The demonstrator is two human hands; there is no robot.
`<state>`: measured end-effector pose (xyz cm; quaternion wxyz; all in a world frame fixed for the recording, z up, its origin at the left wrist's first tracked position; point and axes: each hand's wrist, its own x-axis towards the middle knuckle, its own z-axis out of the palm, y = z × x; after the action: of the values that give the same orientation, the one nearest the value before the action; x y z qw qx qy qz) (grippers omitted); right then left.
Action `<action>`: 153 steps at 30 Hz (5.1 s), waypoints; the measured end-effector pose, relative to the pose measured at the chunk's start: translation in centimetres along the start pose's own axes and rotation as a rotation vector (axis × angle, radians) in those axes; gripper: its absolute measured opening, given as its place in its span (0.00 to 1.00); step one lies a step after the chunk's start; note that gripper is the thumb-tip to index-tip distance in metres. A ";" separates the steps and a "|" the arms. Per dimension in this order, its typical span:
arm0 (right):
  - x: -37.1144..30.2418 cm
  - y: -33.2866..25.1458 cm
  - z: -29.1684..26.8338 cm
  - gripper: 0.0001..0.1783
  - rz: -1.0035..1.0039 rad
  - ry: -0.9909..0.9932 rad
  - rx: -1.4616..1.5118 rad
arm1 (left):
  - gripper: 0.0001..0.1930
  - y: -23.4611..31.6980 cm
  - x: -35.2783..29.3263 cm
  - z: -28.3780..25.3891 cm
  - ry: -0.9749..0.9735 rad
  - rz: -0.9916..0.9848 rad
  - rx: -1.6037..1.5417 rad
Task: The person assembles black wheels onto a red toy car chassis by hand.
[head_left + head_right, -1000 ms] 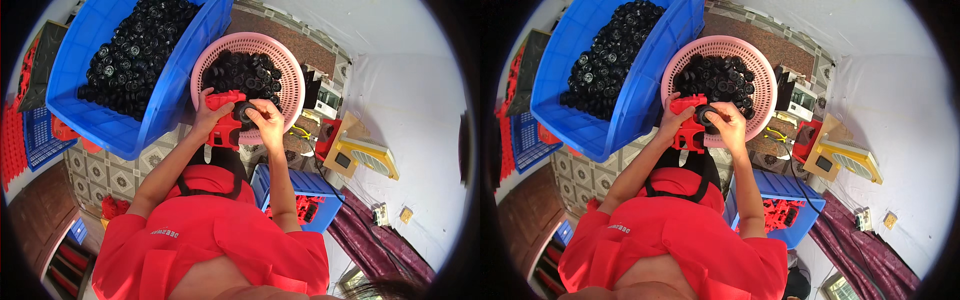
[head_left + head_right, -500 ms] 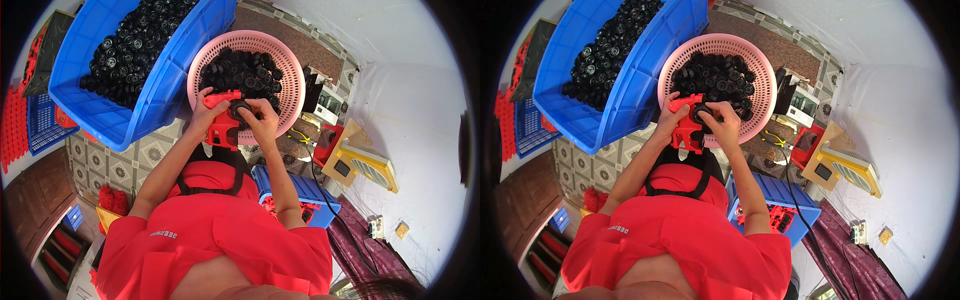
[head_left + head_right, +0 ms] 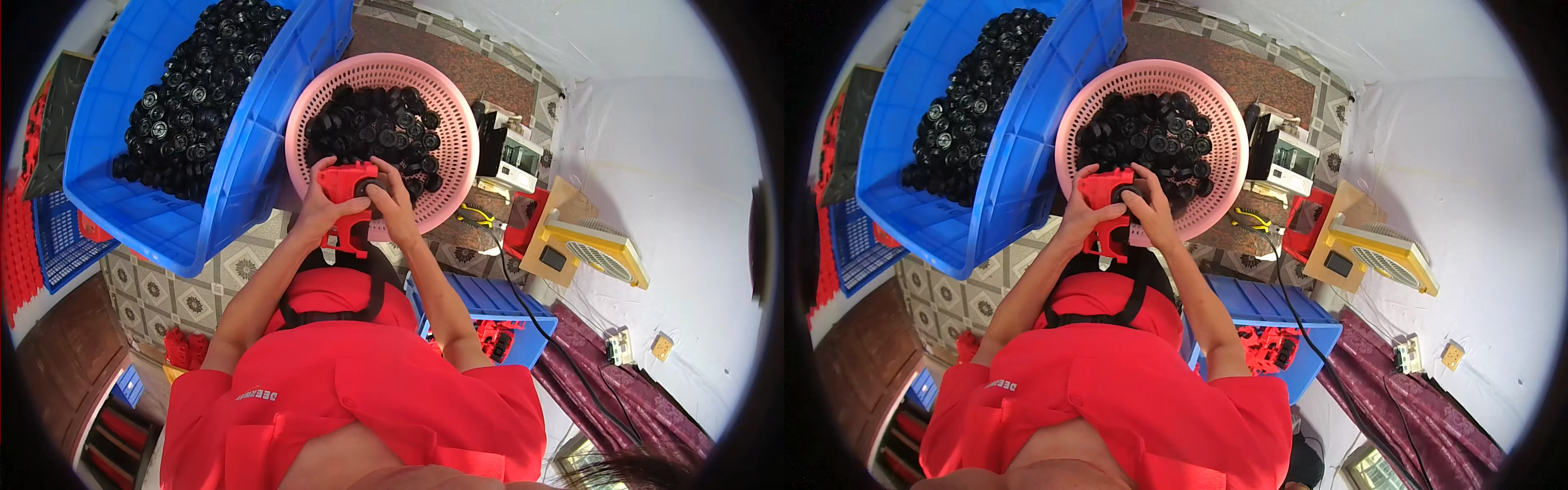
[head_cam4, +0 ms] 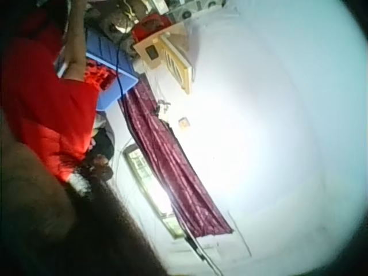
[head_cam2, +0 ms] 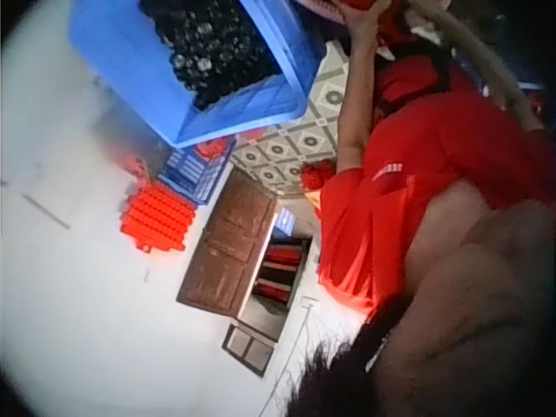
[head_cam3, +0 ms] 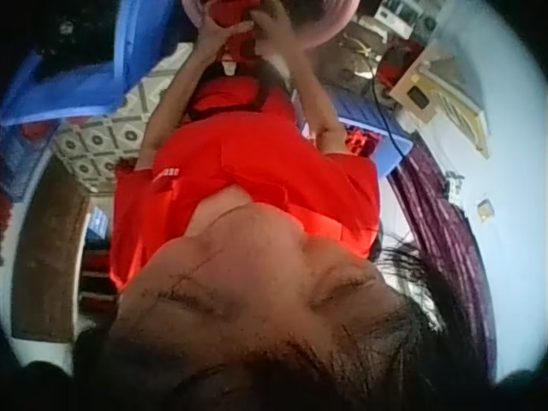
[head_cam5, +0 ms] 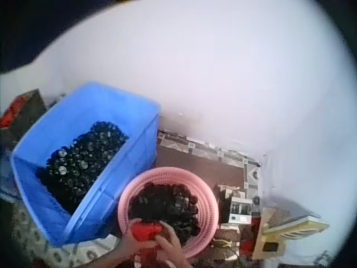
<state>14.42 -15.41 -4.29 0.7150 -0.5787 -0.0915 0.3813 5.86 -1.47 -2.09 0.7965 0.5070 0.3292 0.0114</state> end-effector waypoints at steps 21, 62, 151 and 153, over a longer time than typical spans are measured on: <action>6.1 2.1 -10.4 0.09 0.095 0.188 -0.231 | 0.23 2.4 4.3 -0.9 0.178 0.140 -0.378; 0.1 -1.3 -0.4 0.35 0.129 -0.029 0.064 | 0.76 2.1 0.0 -0.4 -0.027 0.143 0.153; -1.2 -10.8 3.4 0.55 -0.186 -0.150 -0.202 | 0.72 10.4 -6.1 1.8 -0.015 0.436 -0.099; -2.2 -10.6 4.4 0.58 -0.391 -0.157 -0.142 | 0.73 11.8 -8.5 1.2 0.065 0.593 0.231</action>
<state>15.07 -13.93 7.28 0.7235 -0.5673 -0.2841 0.2719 3.55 0.26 12.21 0.6845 0.6674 0.1915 0.2221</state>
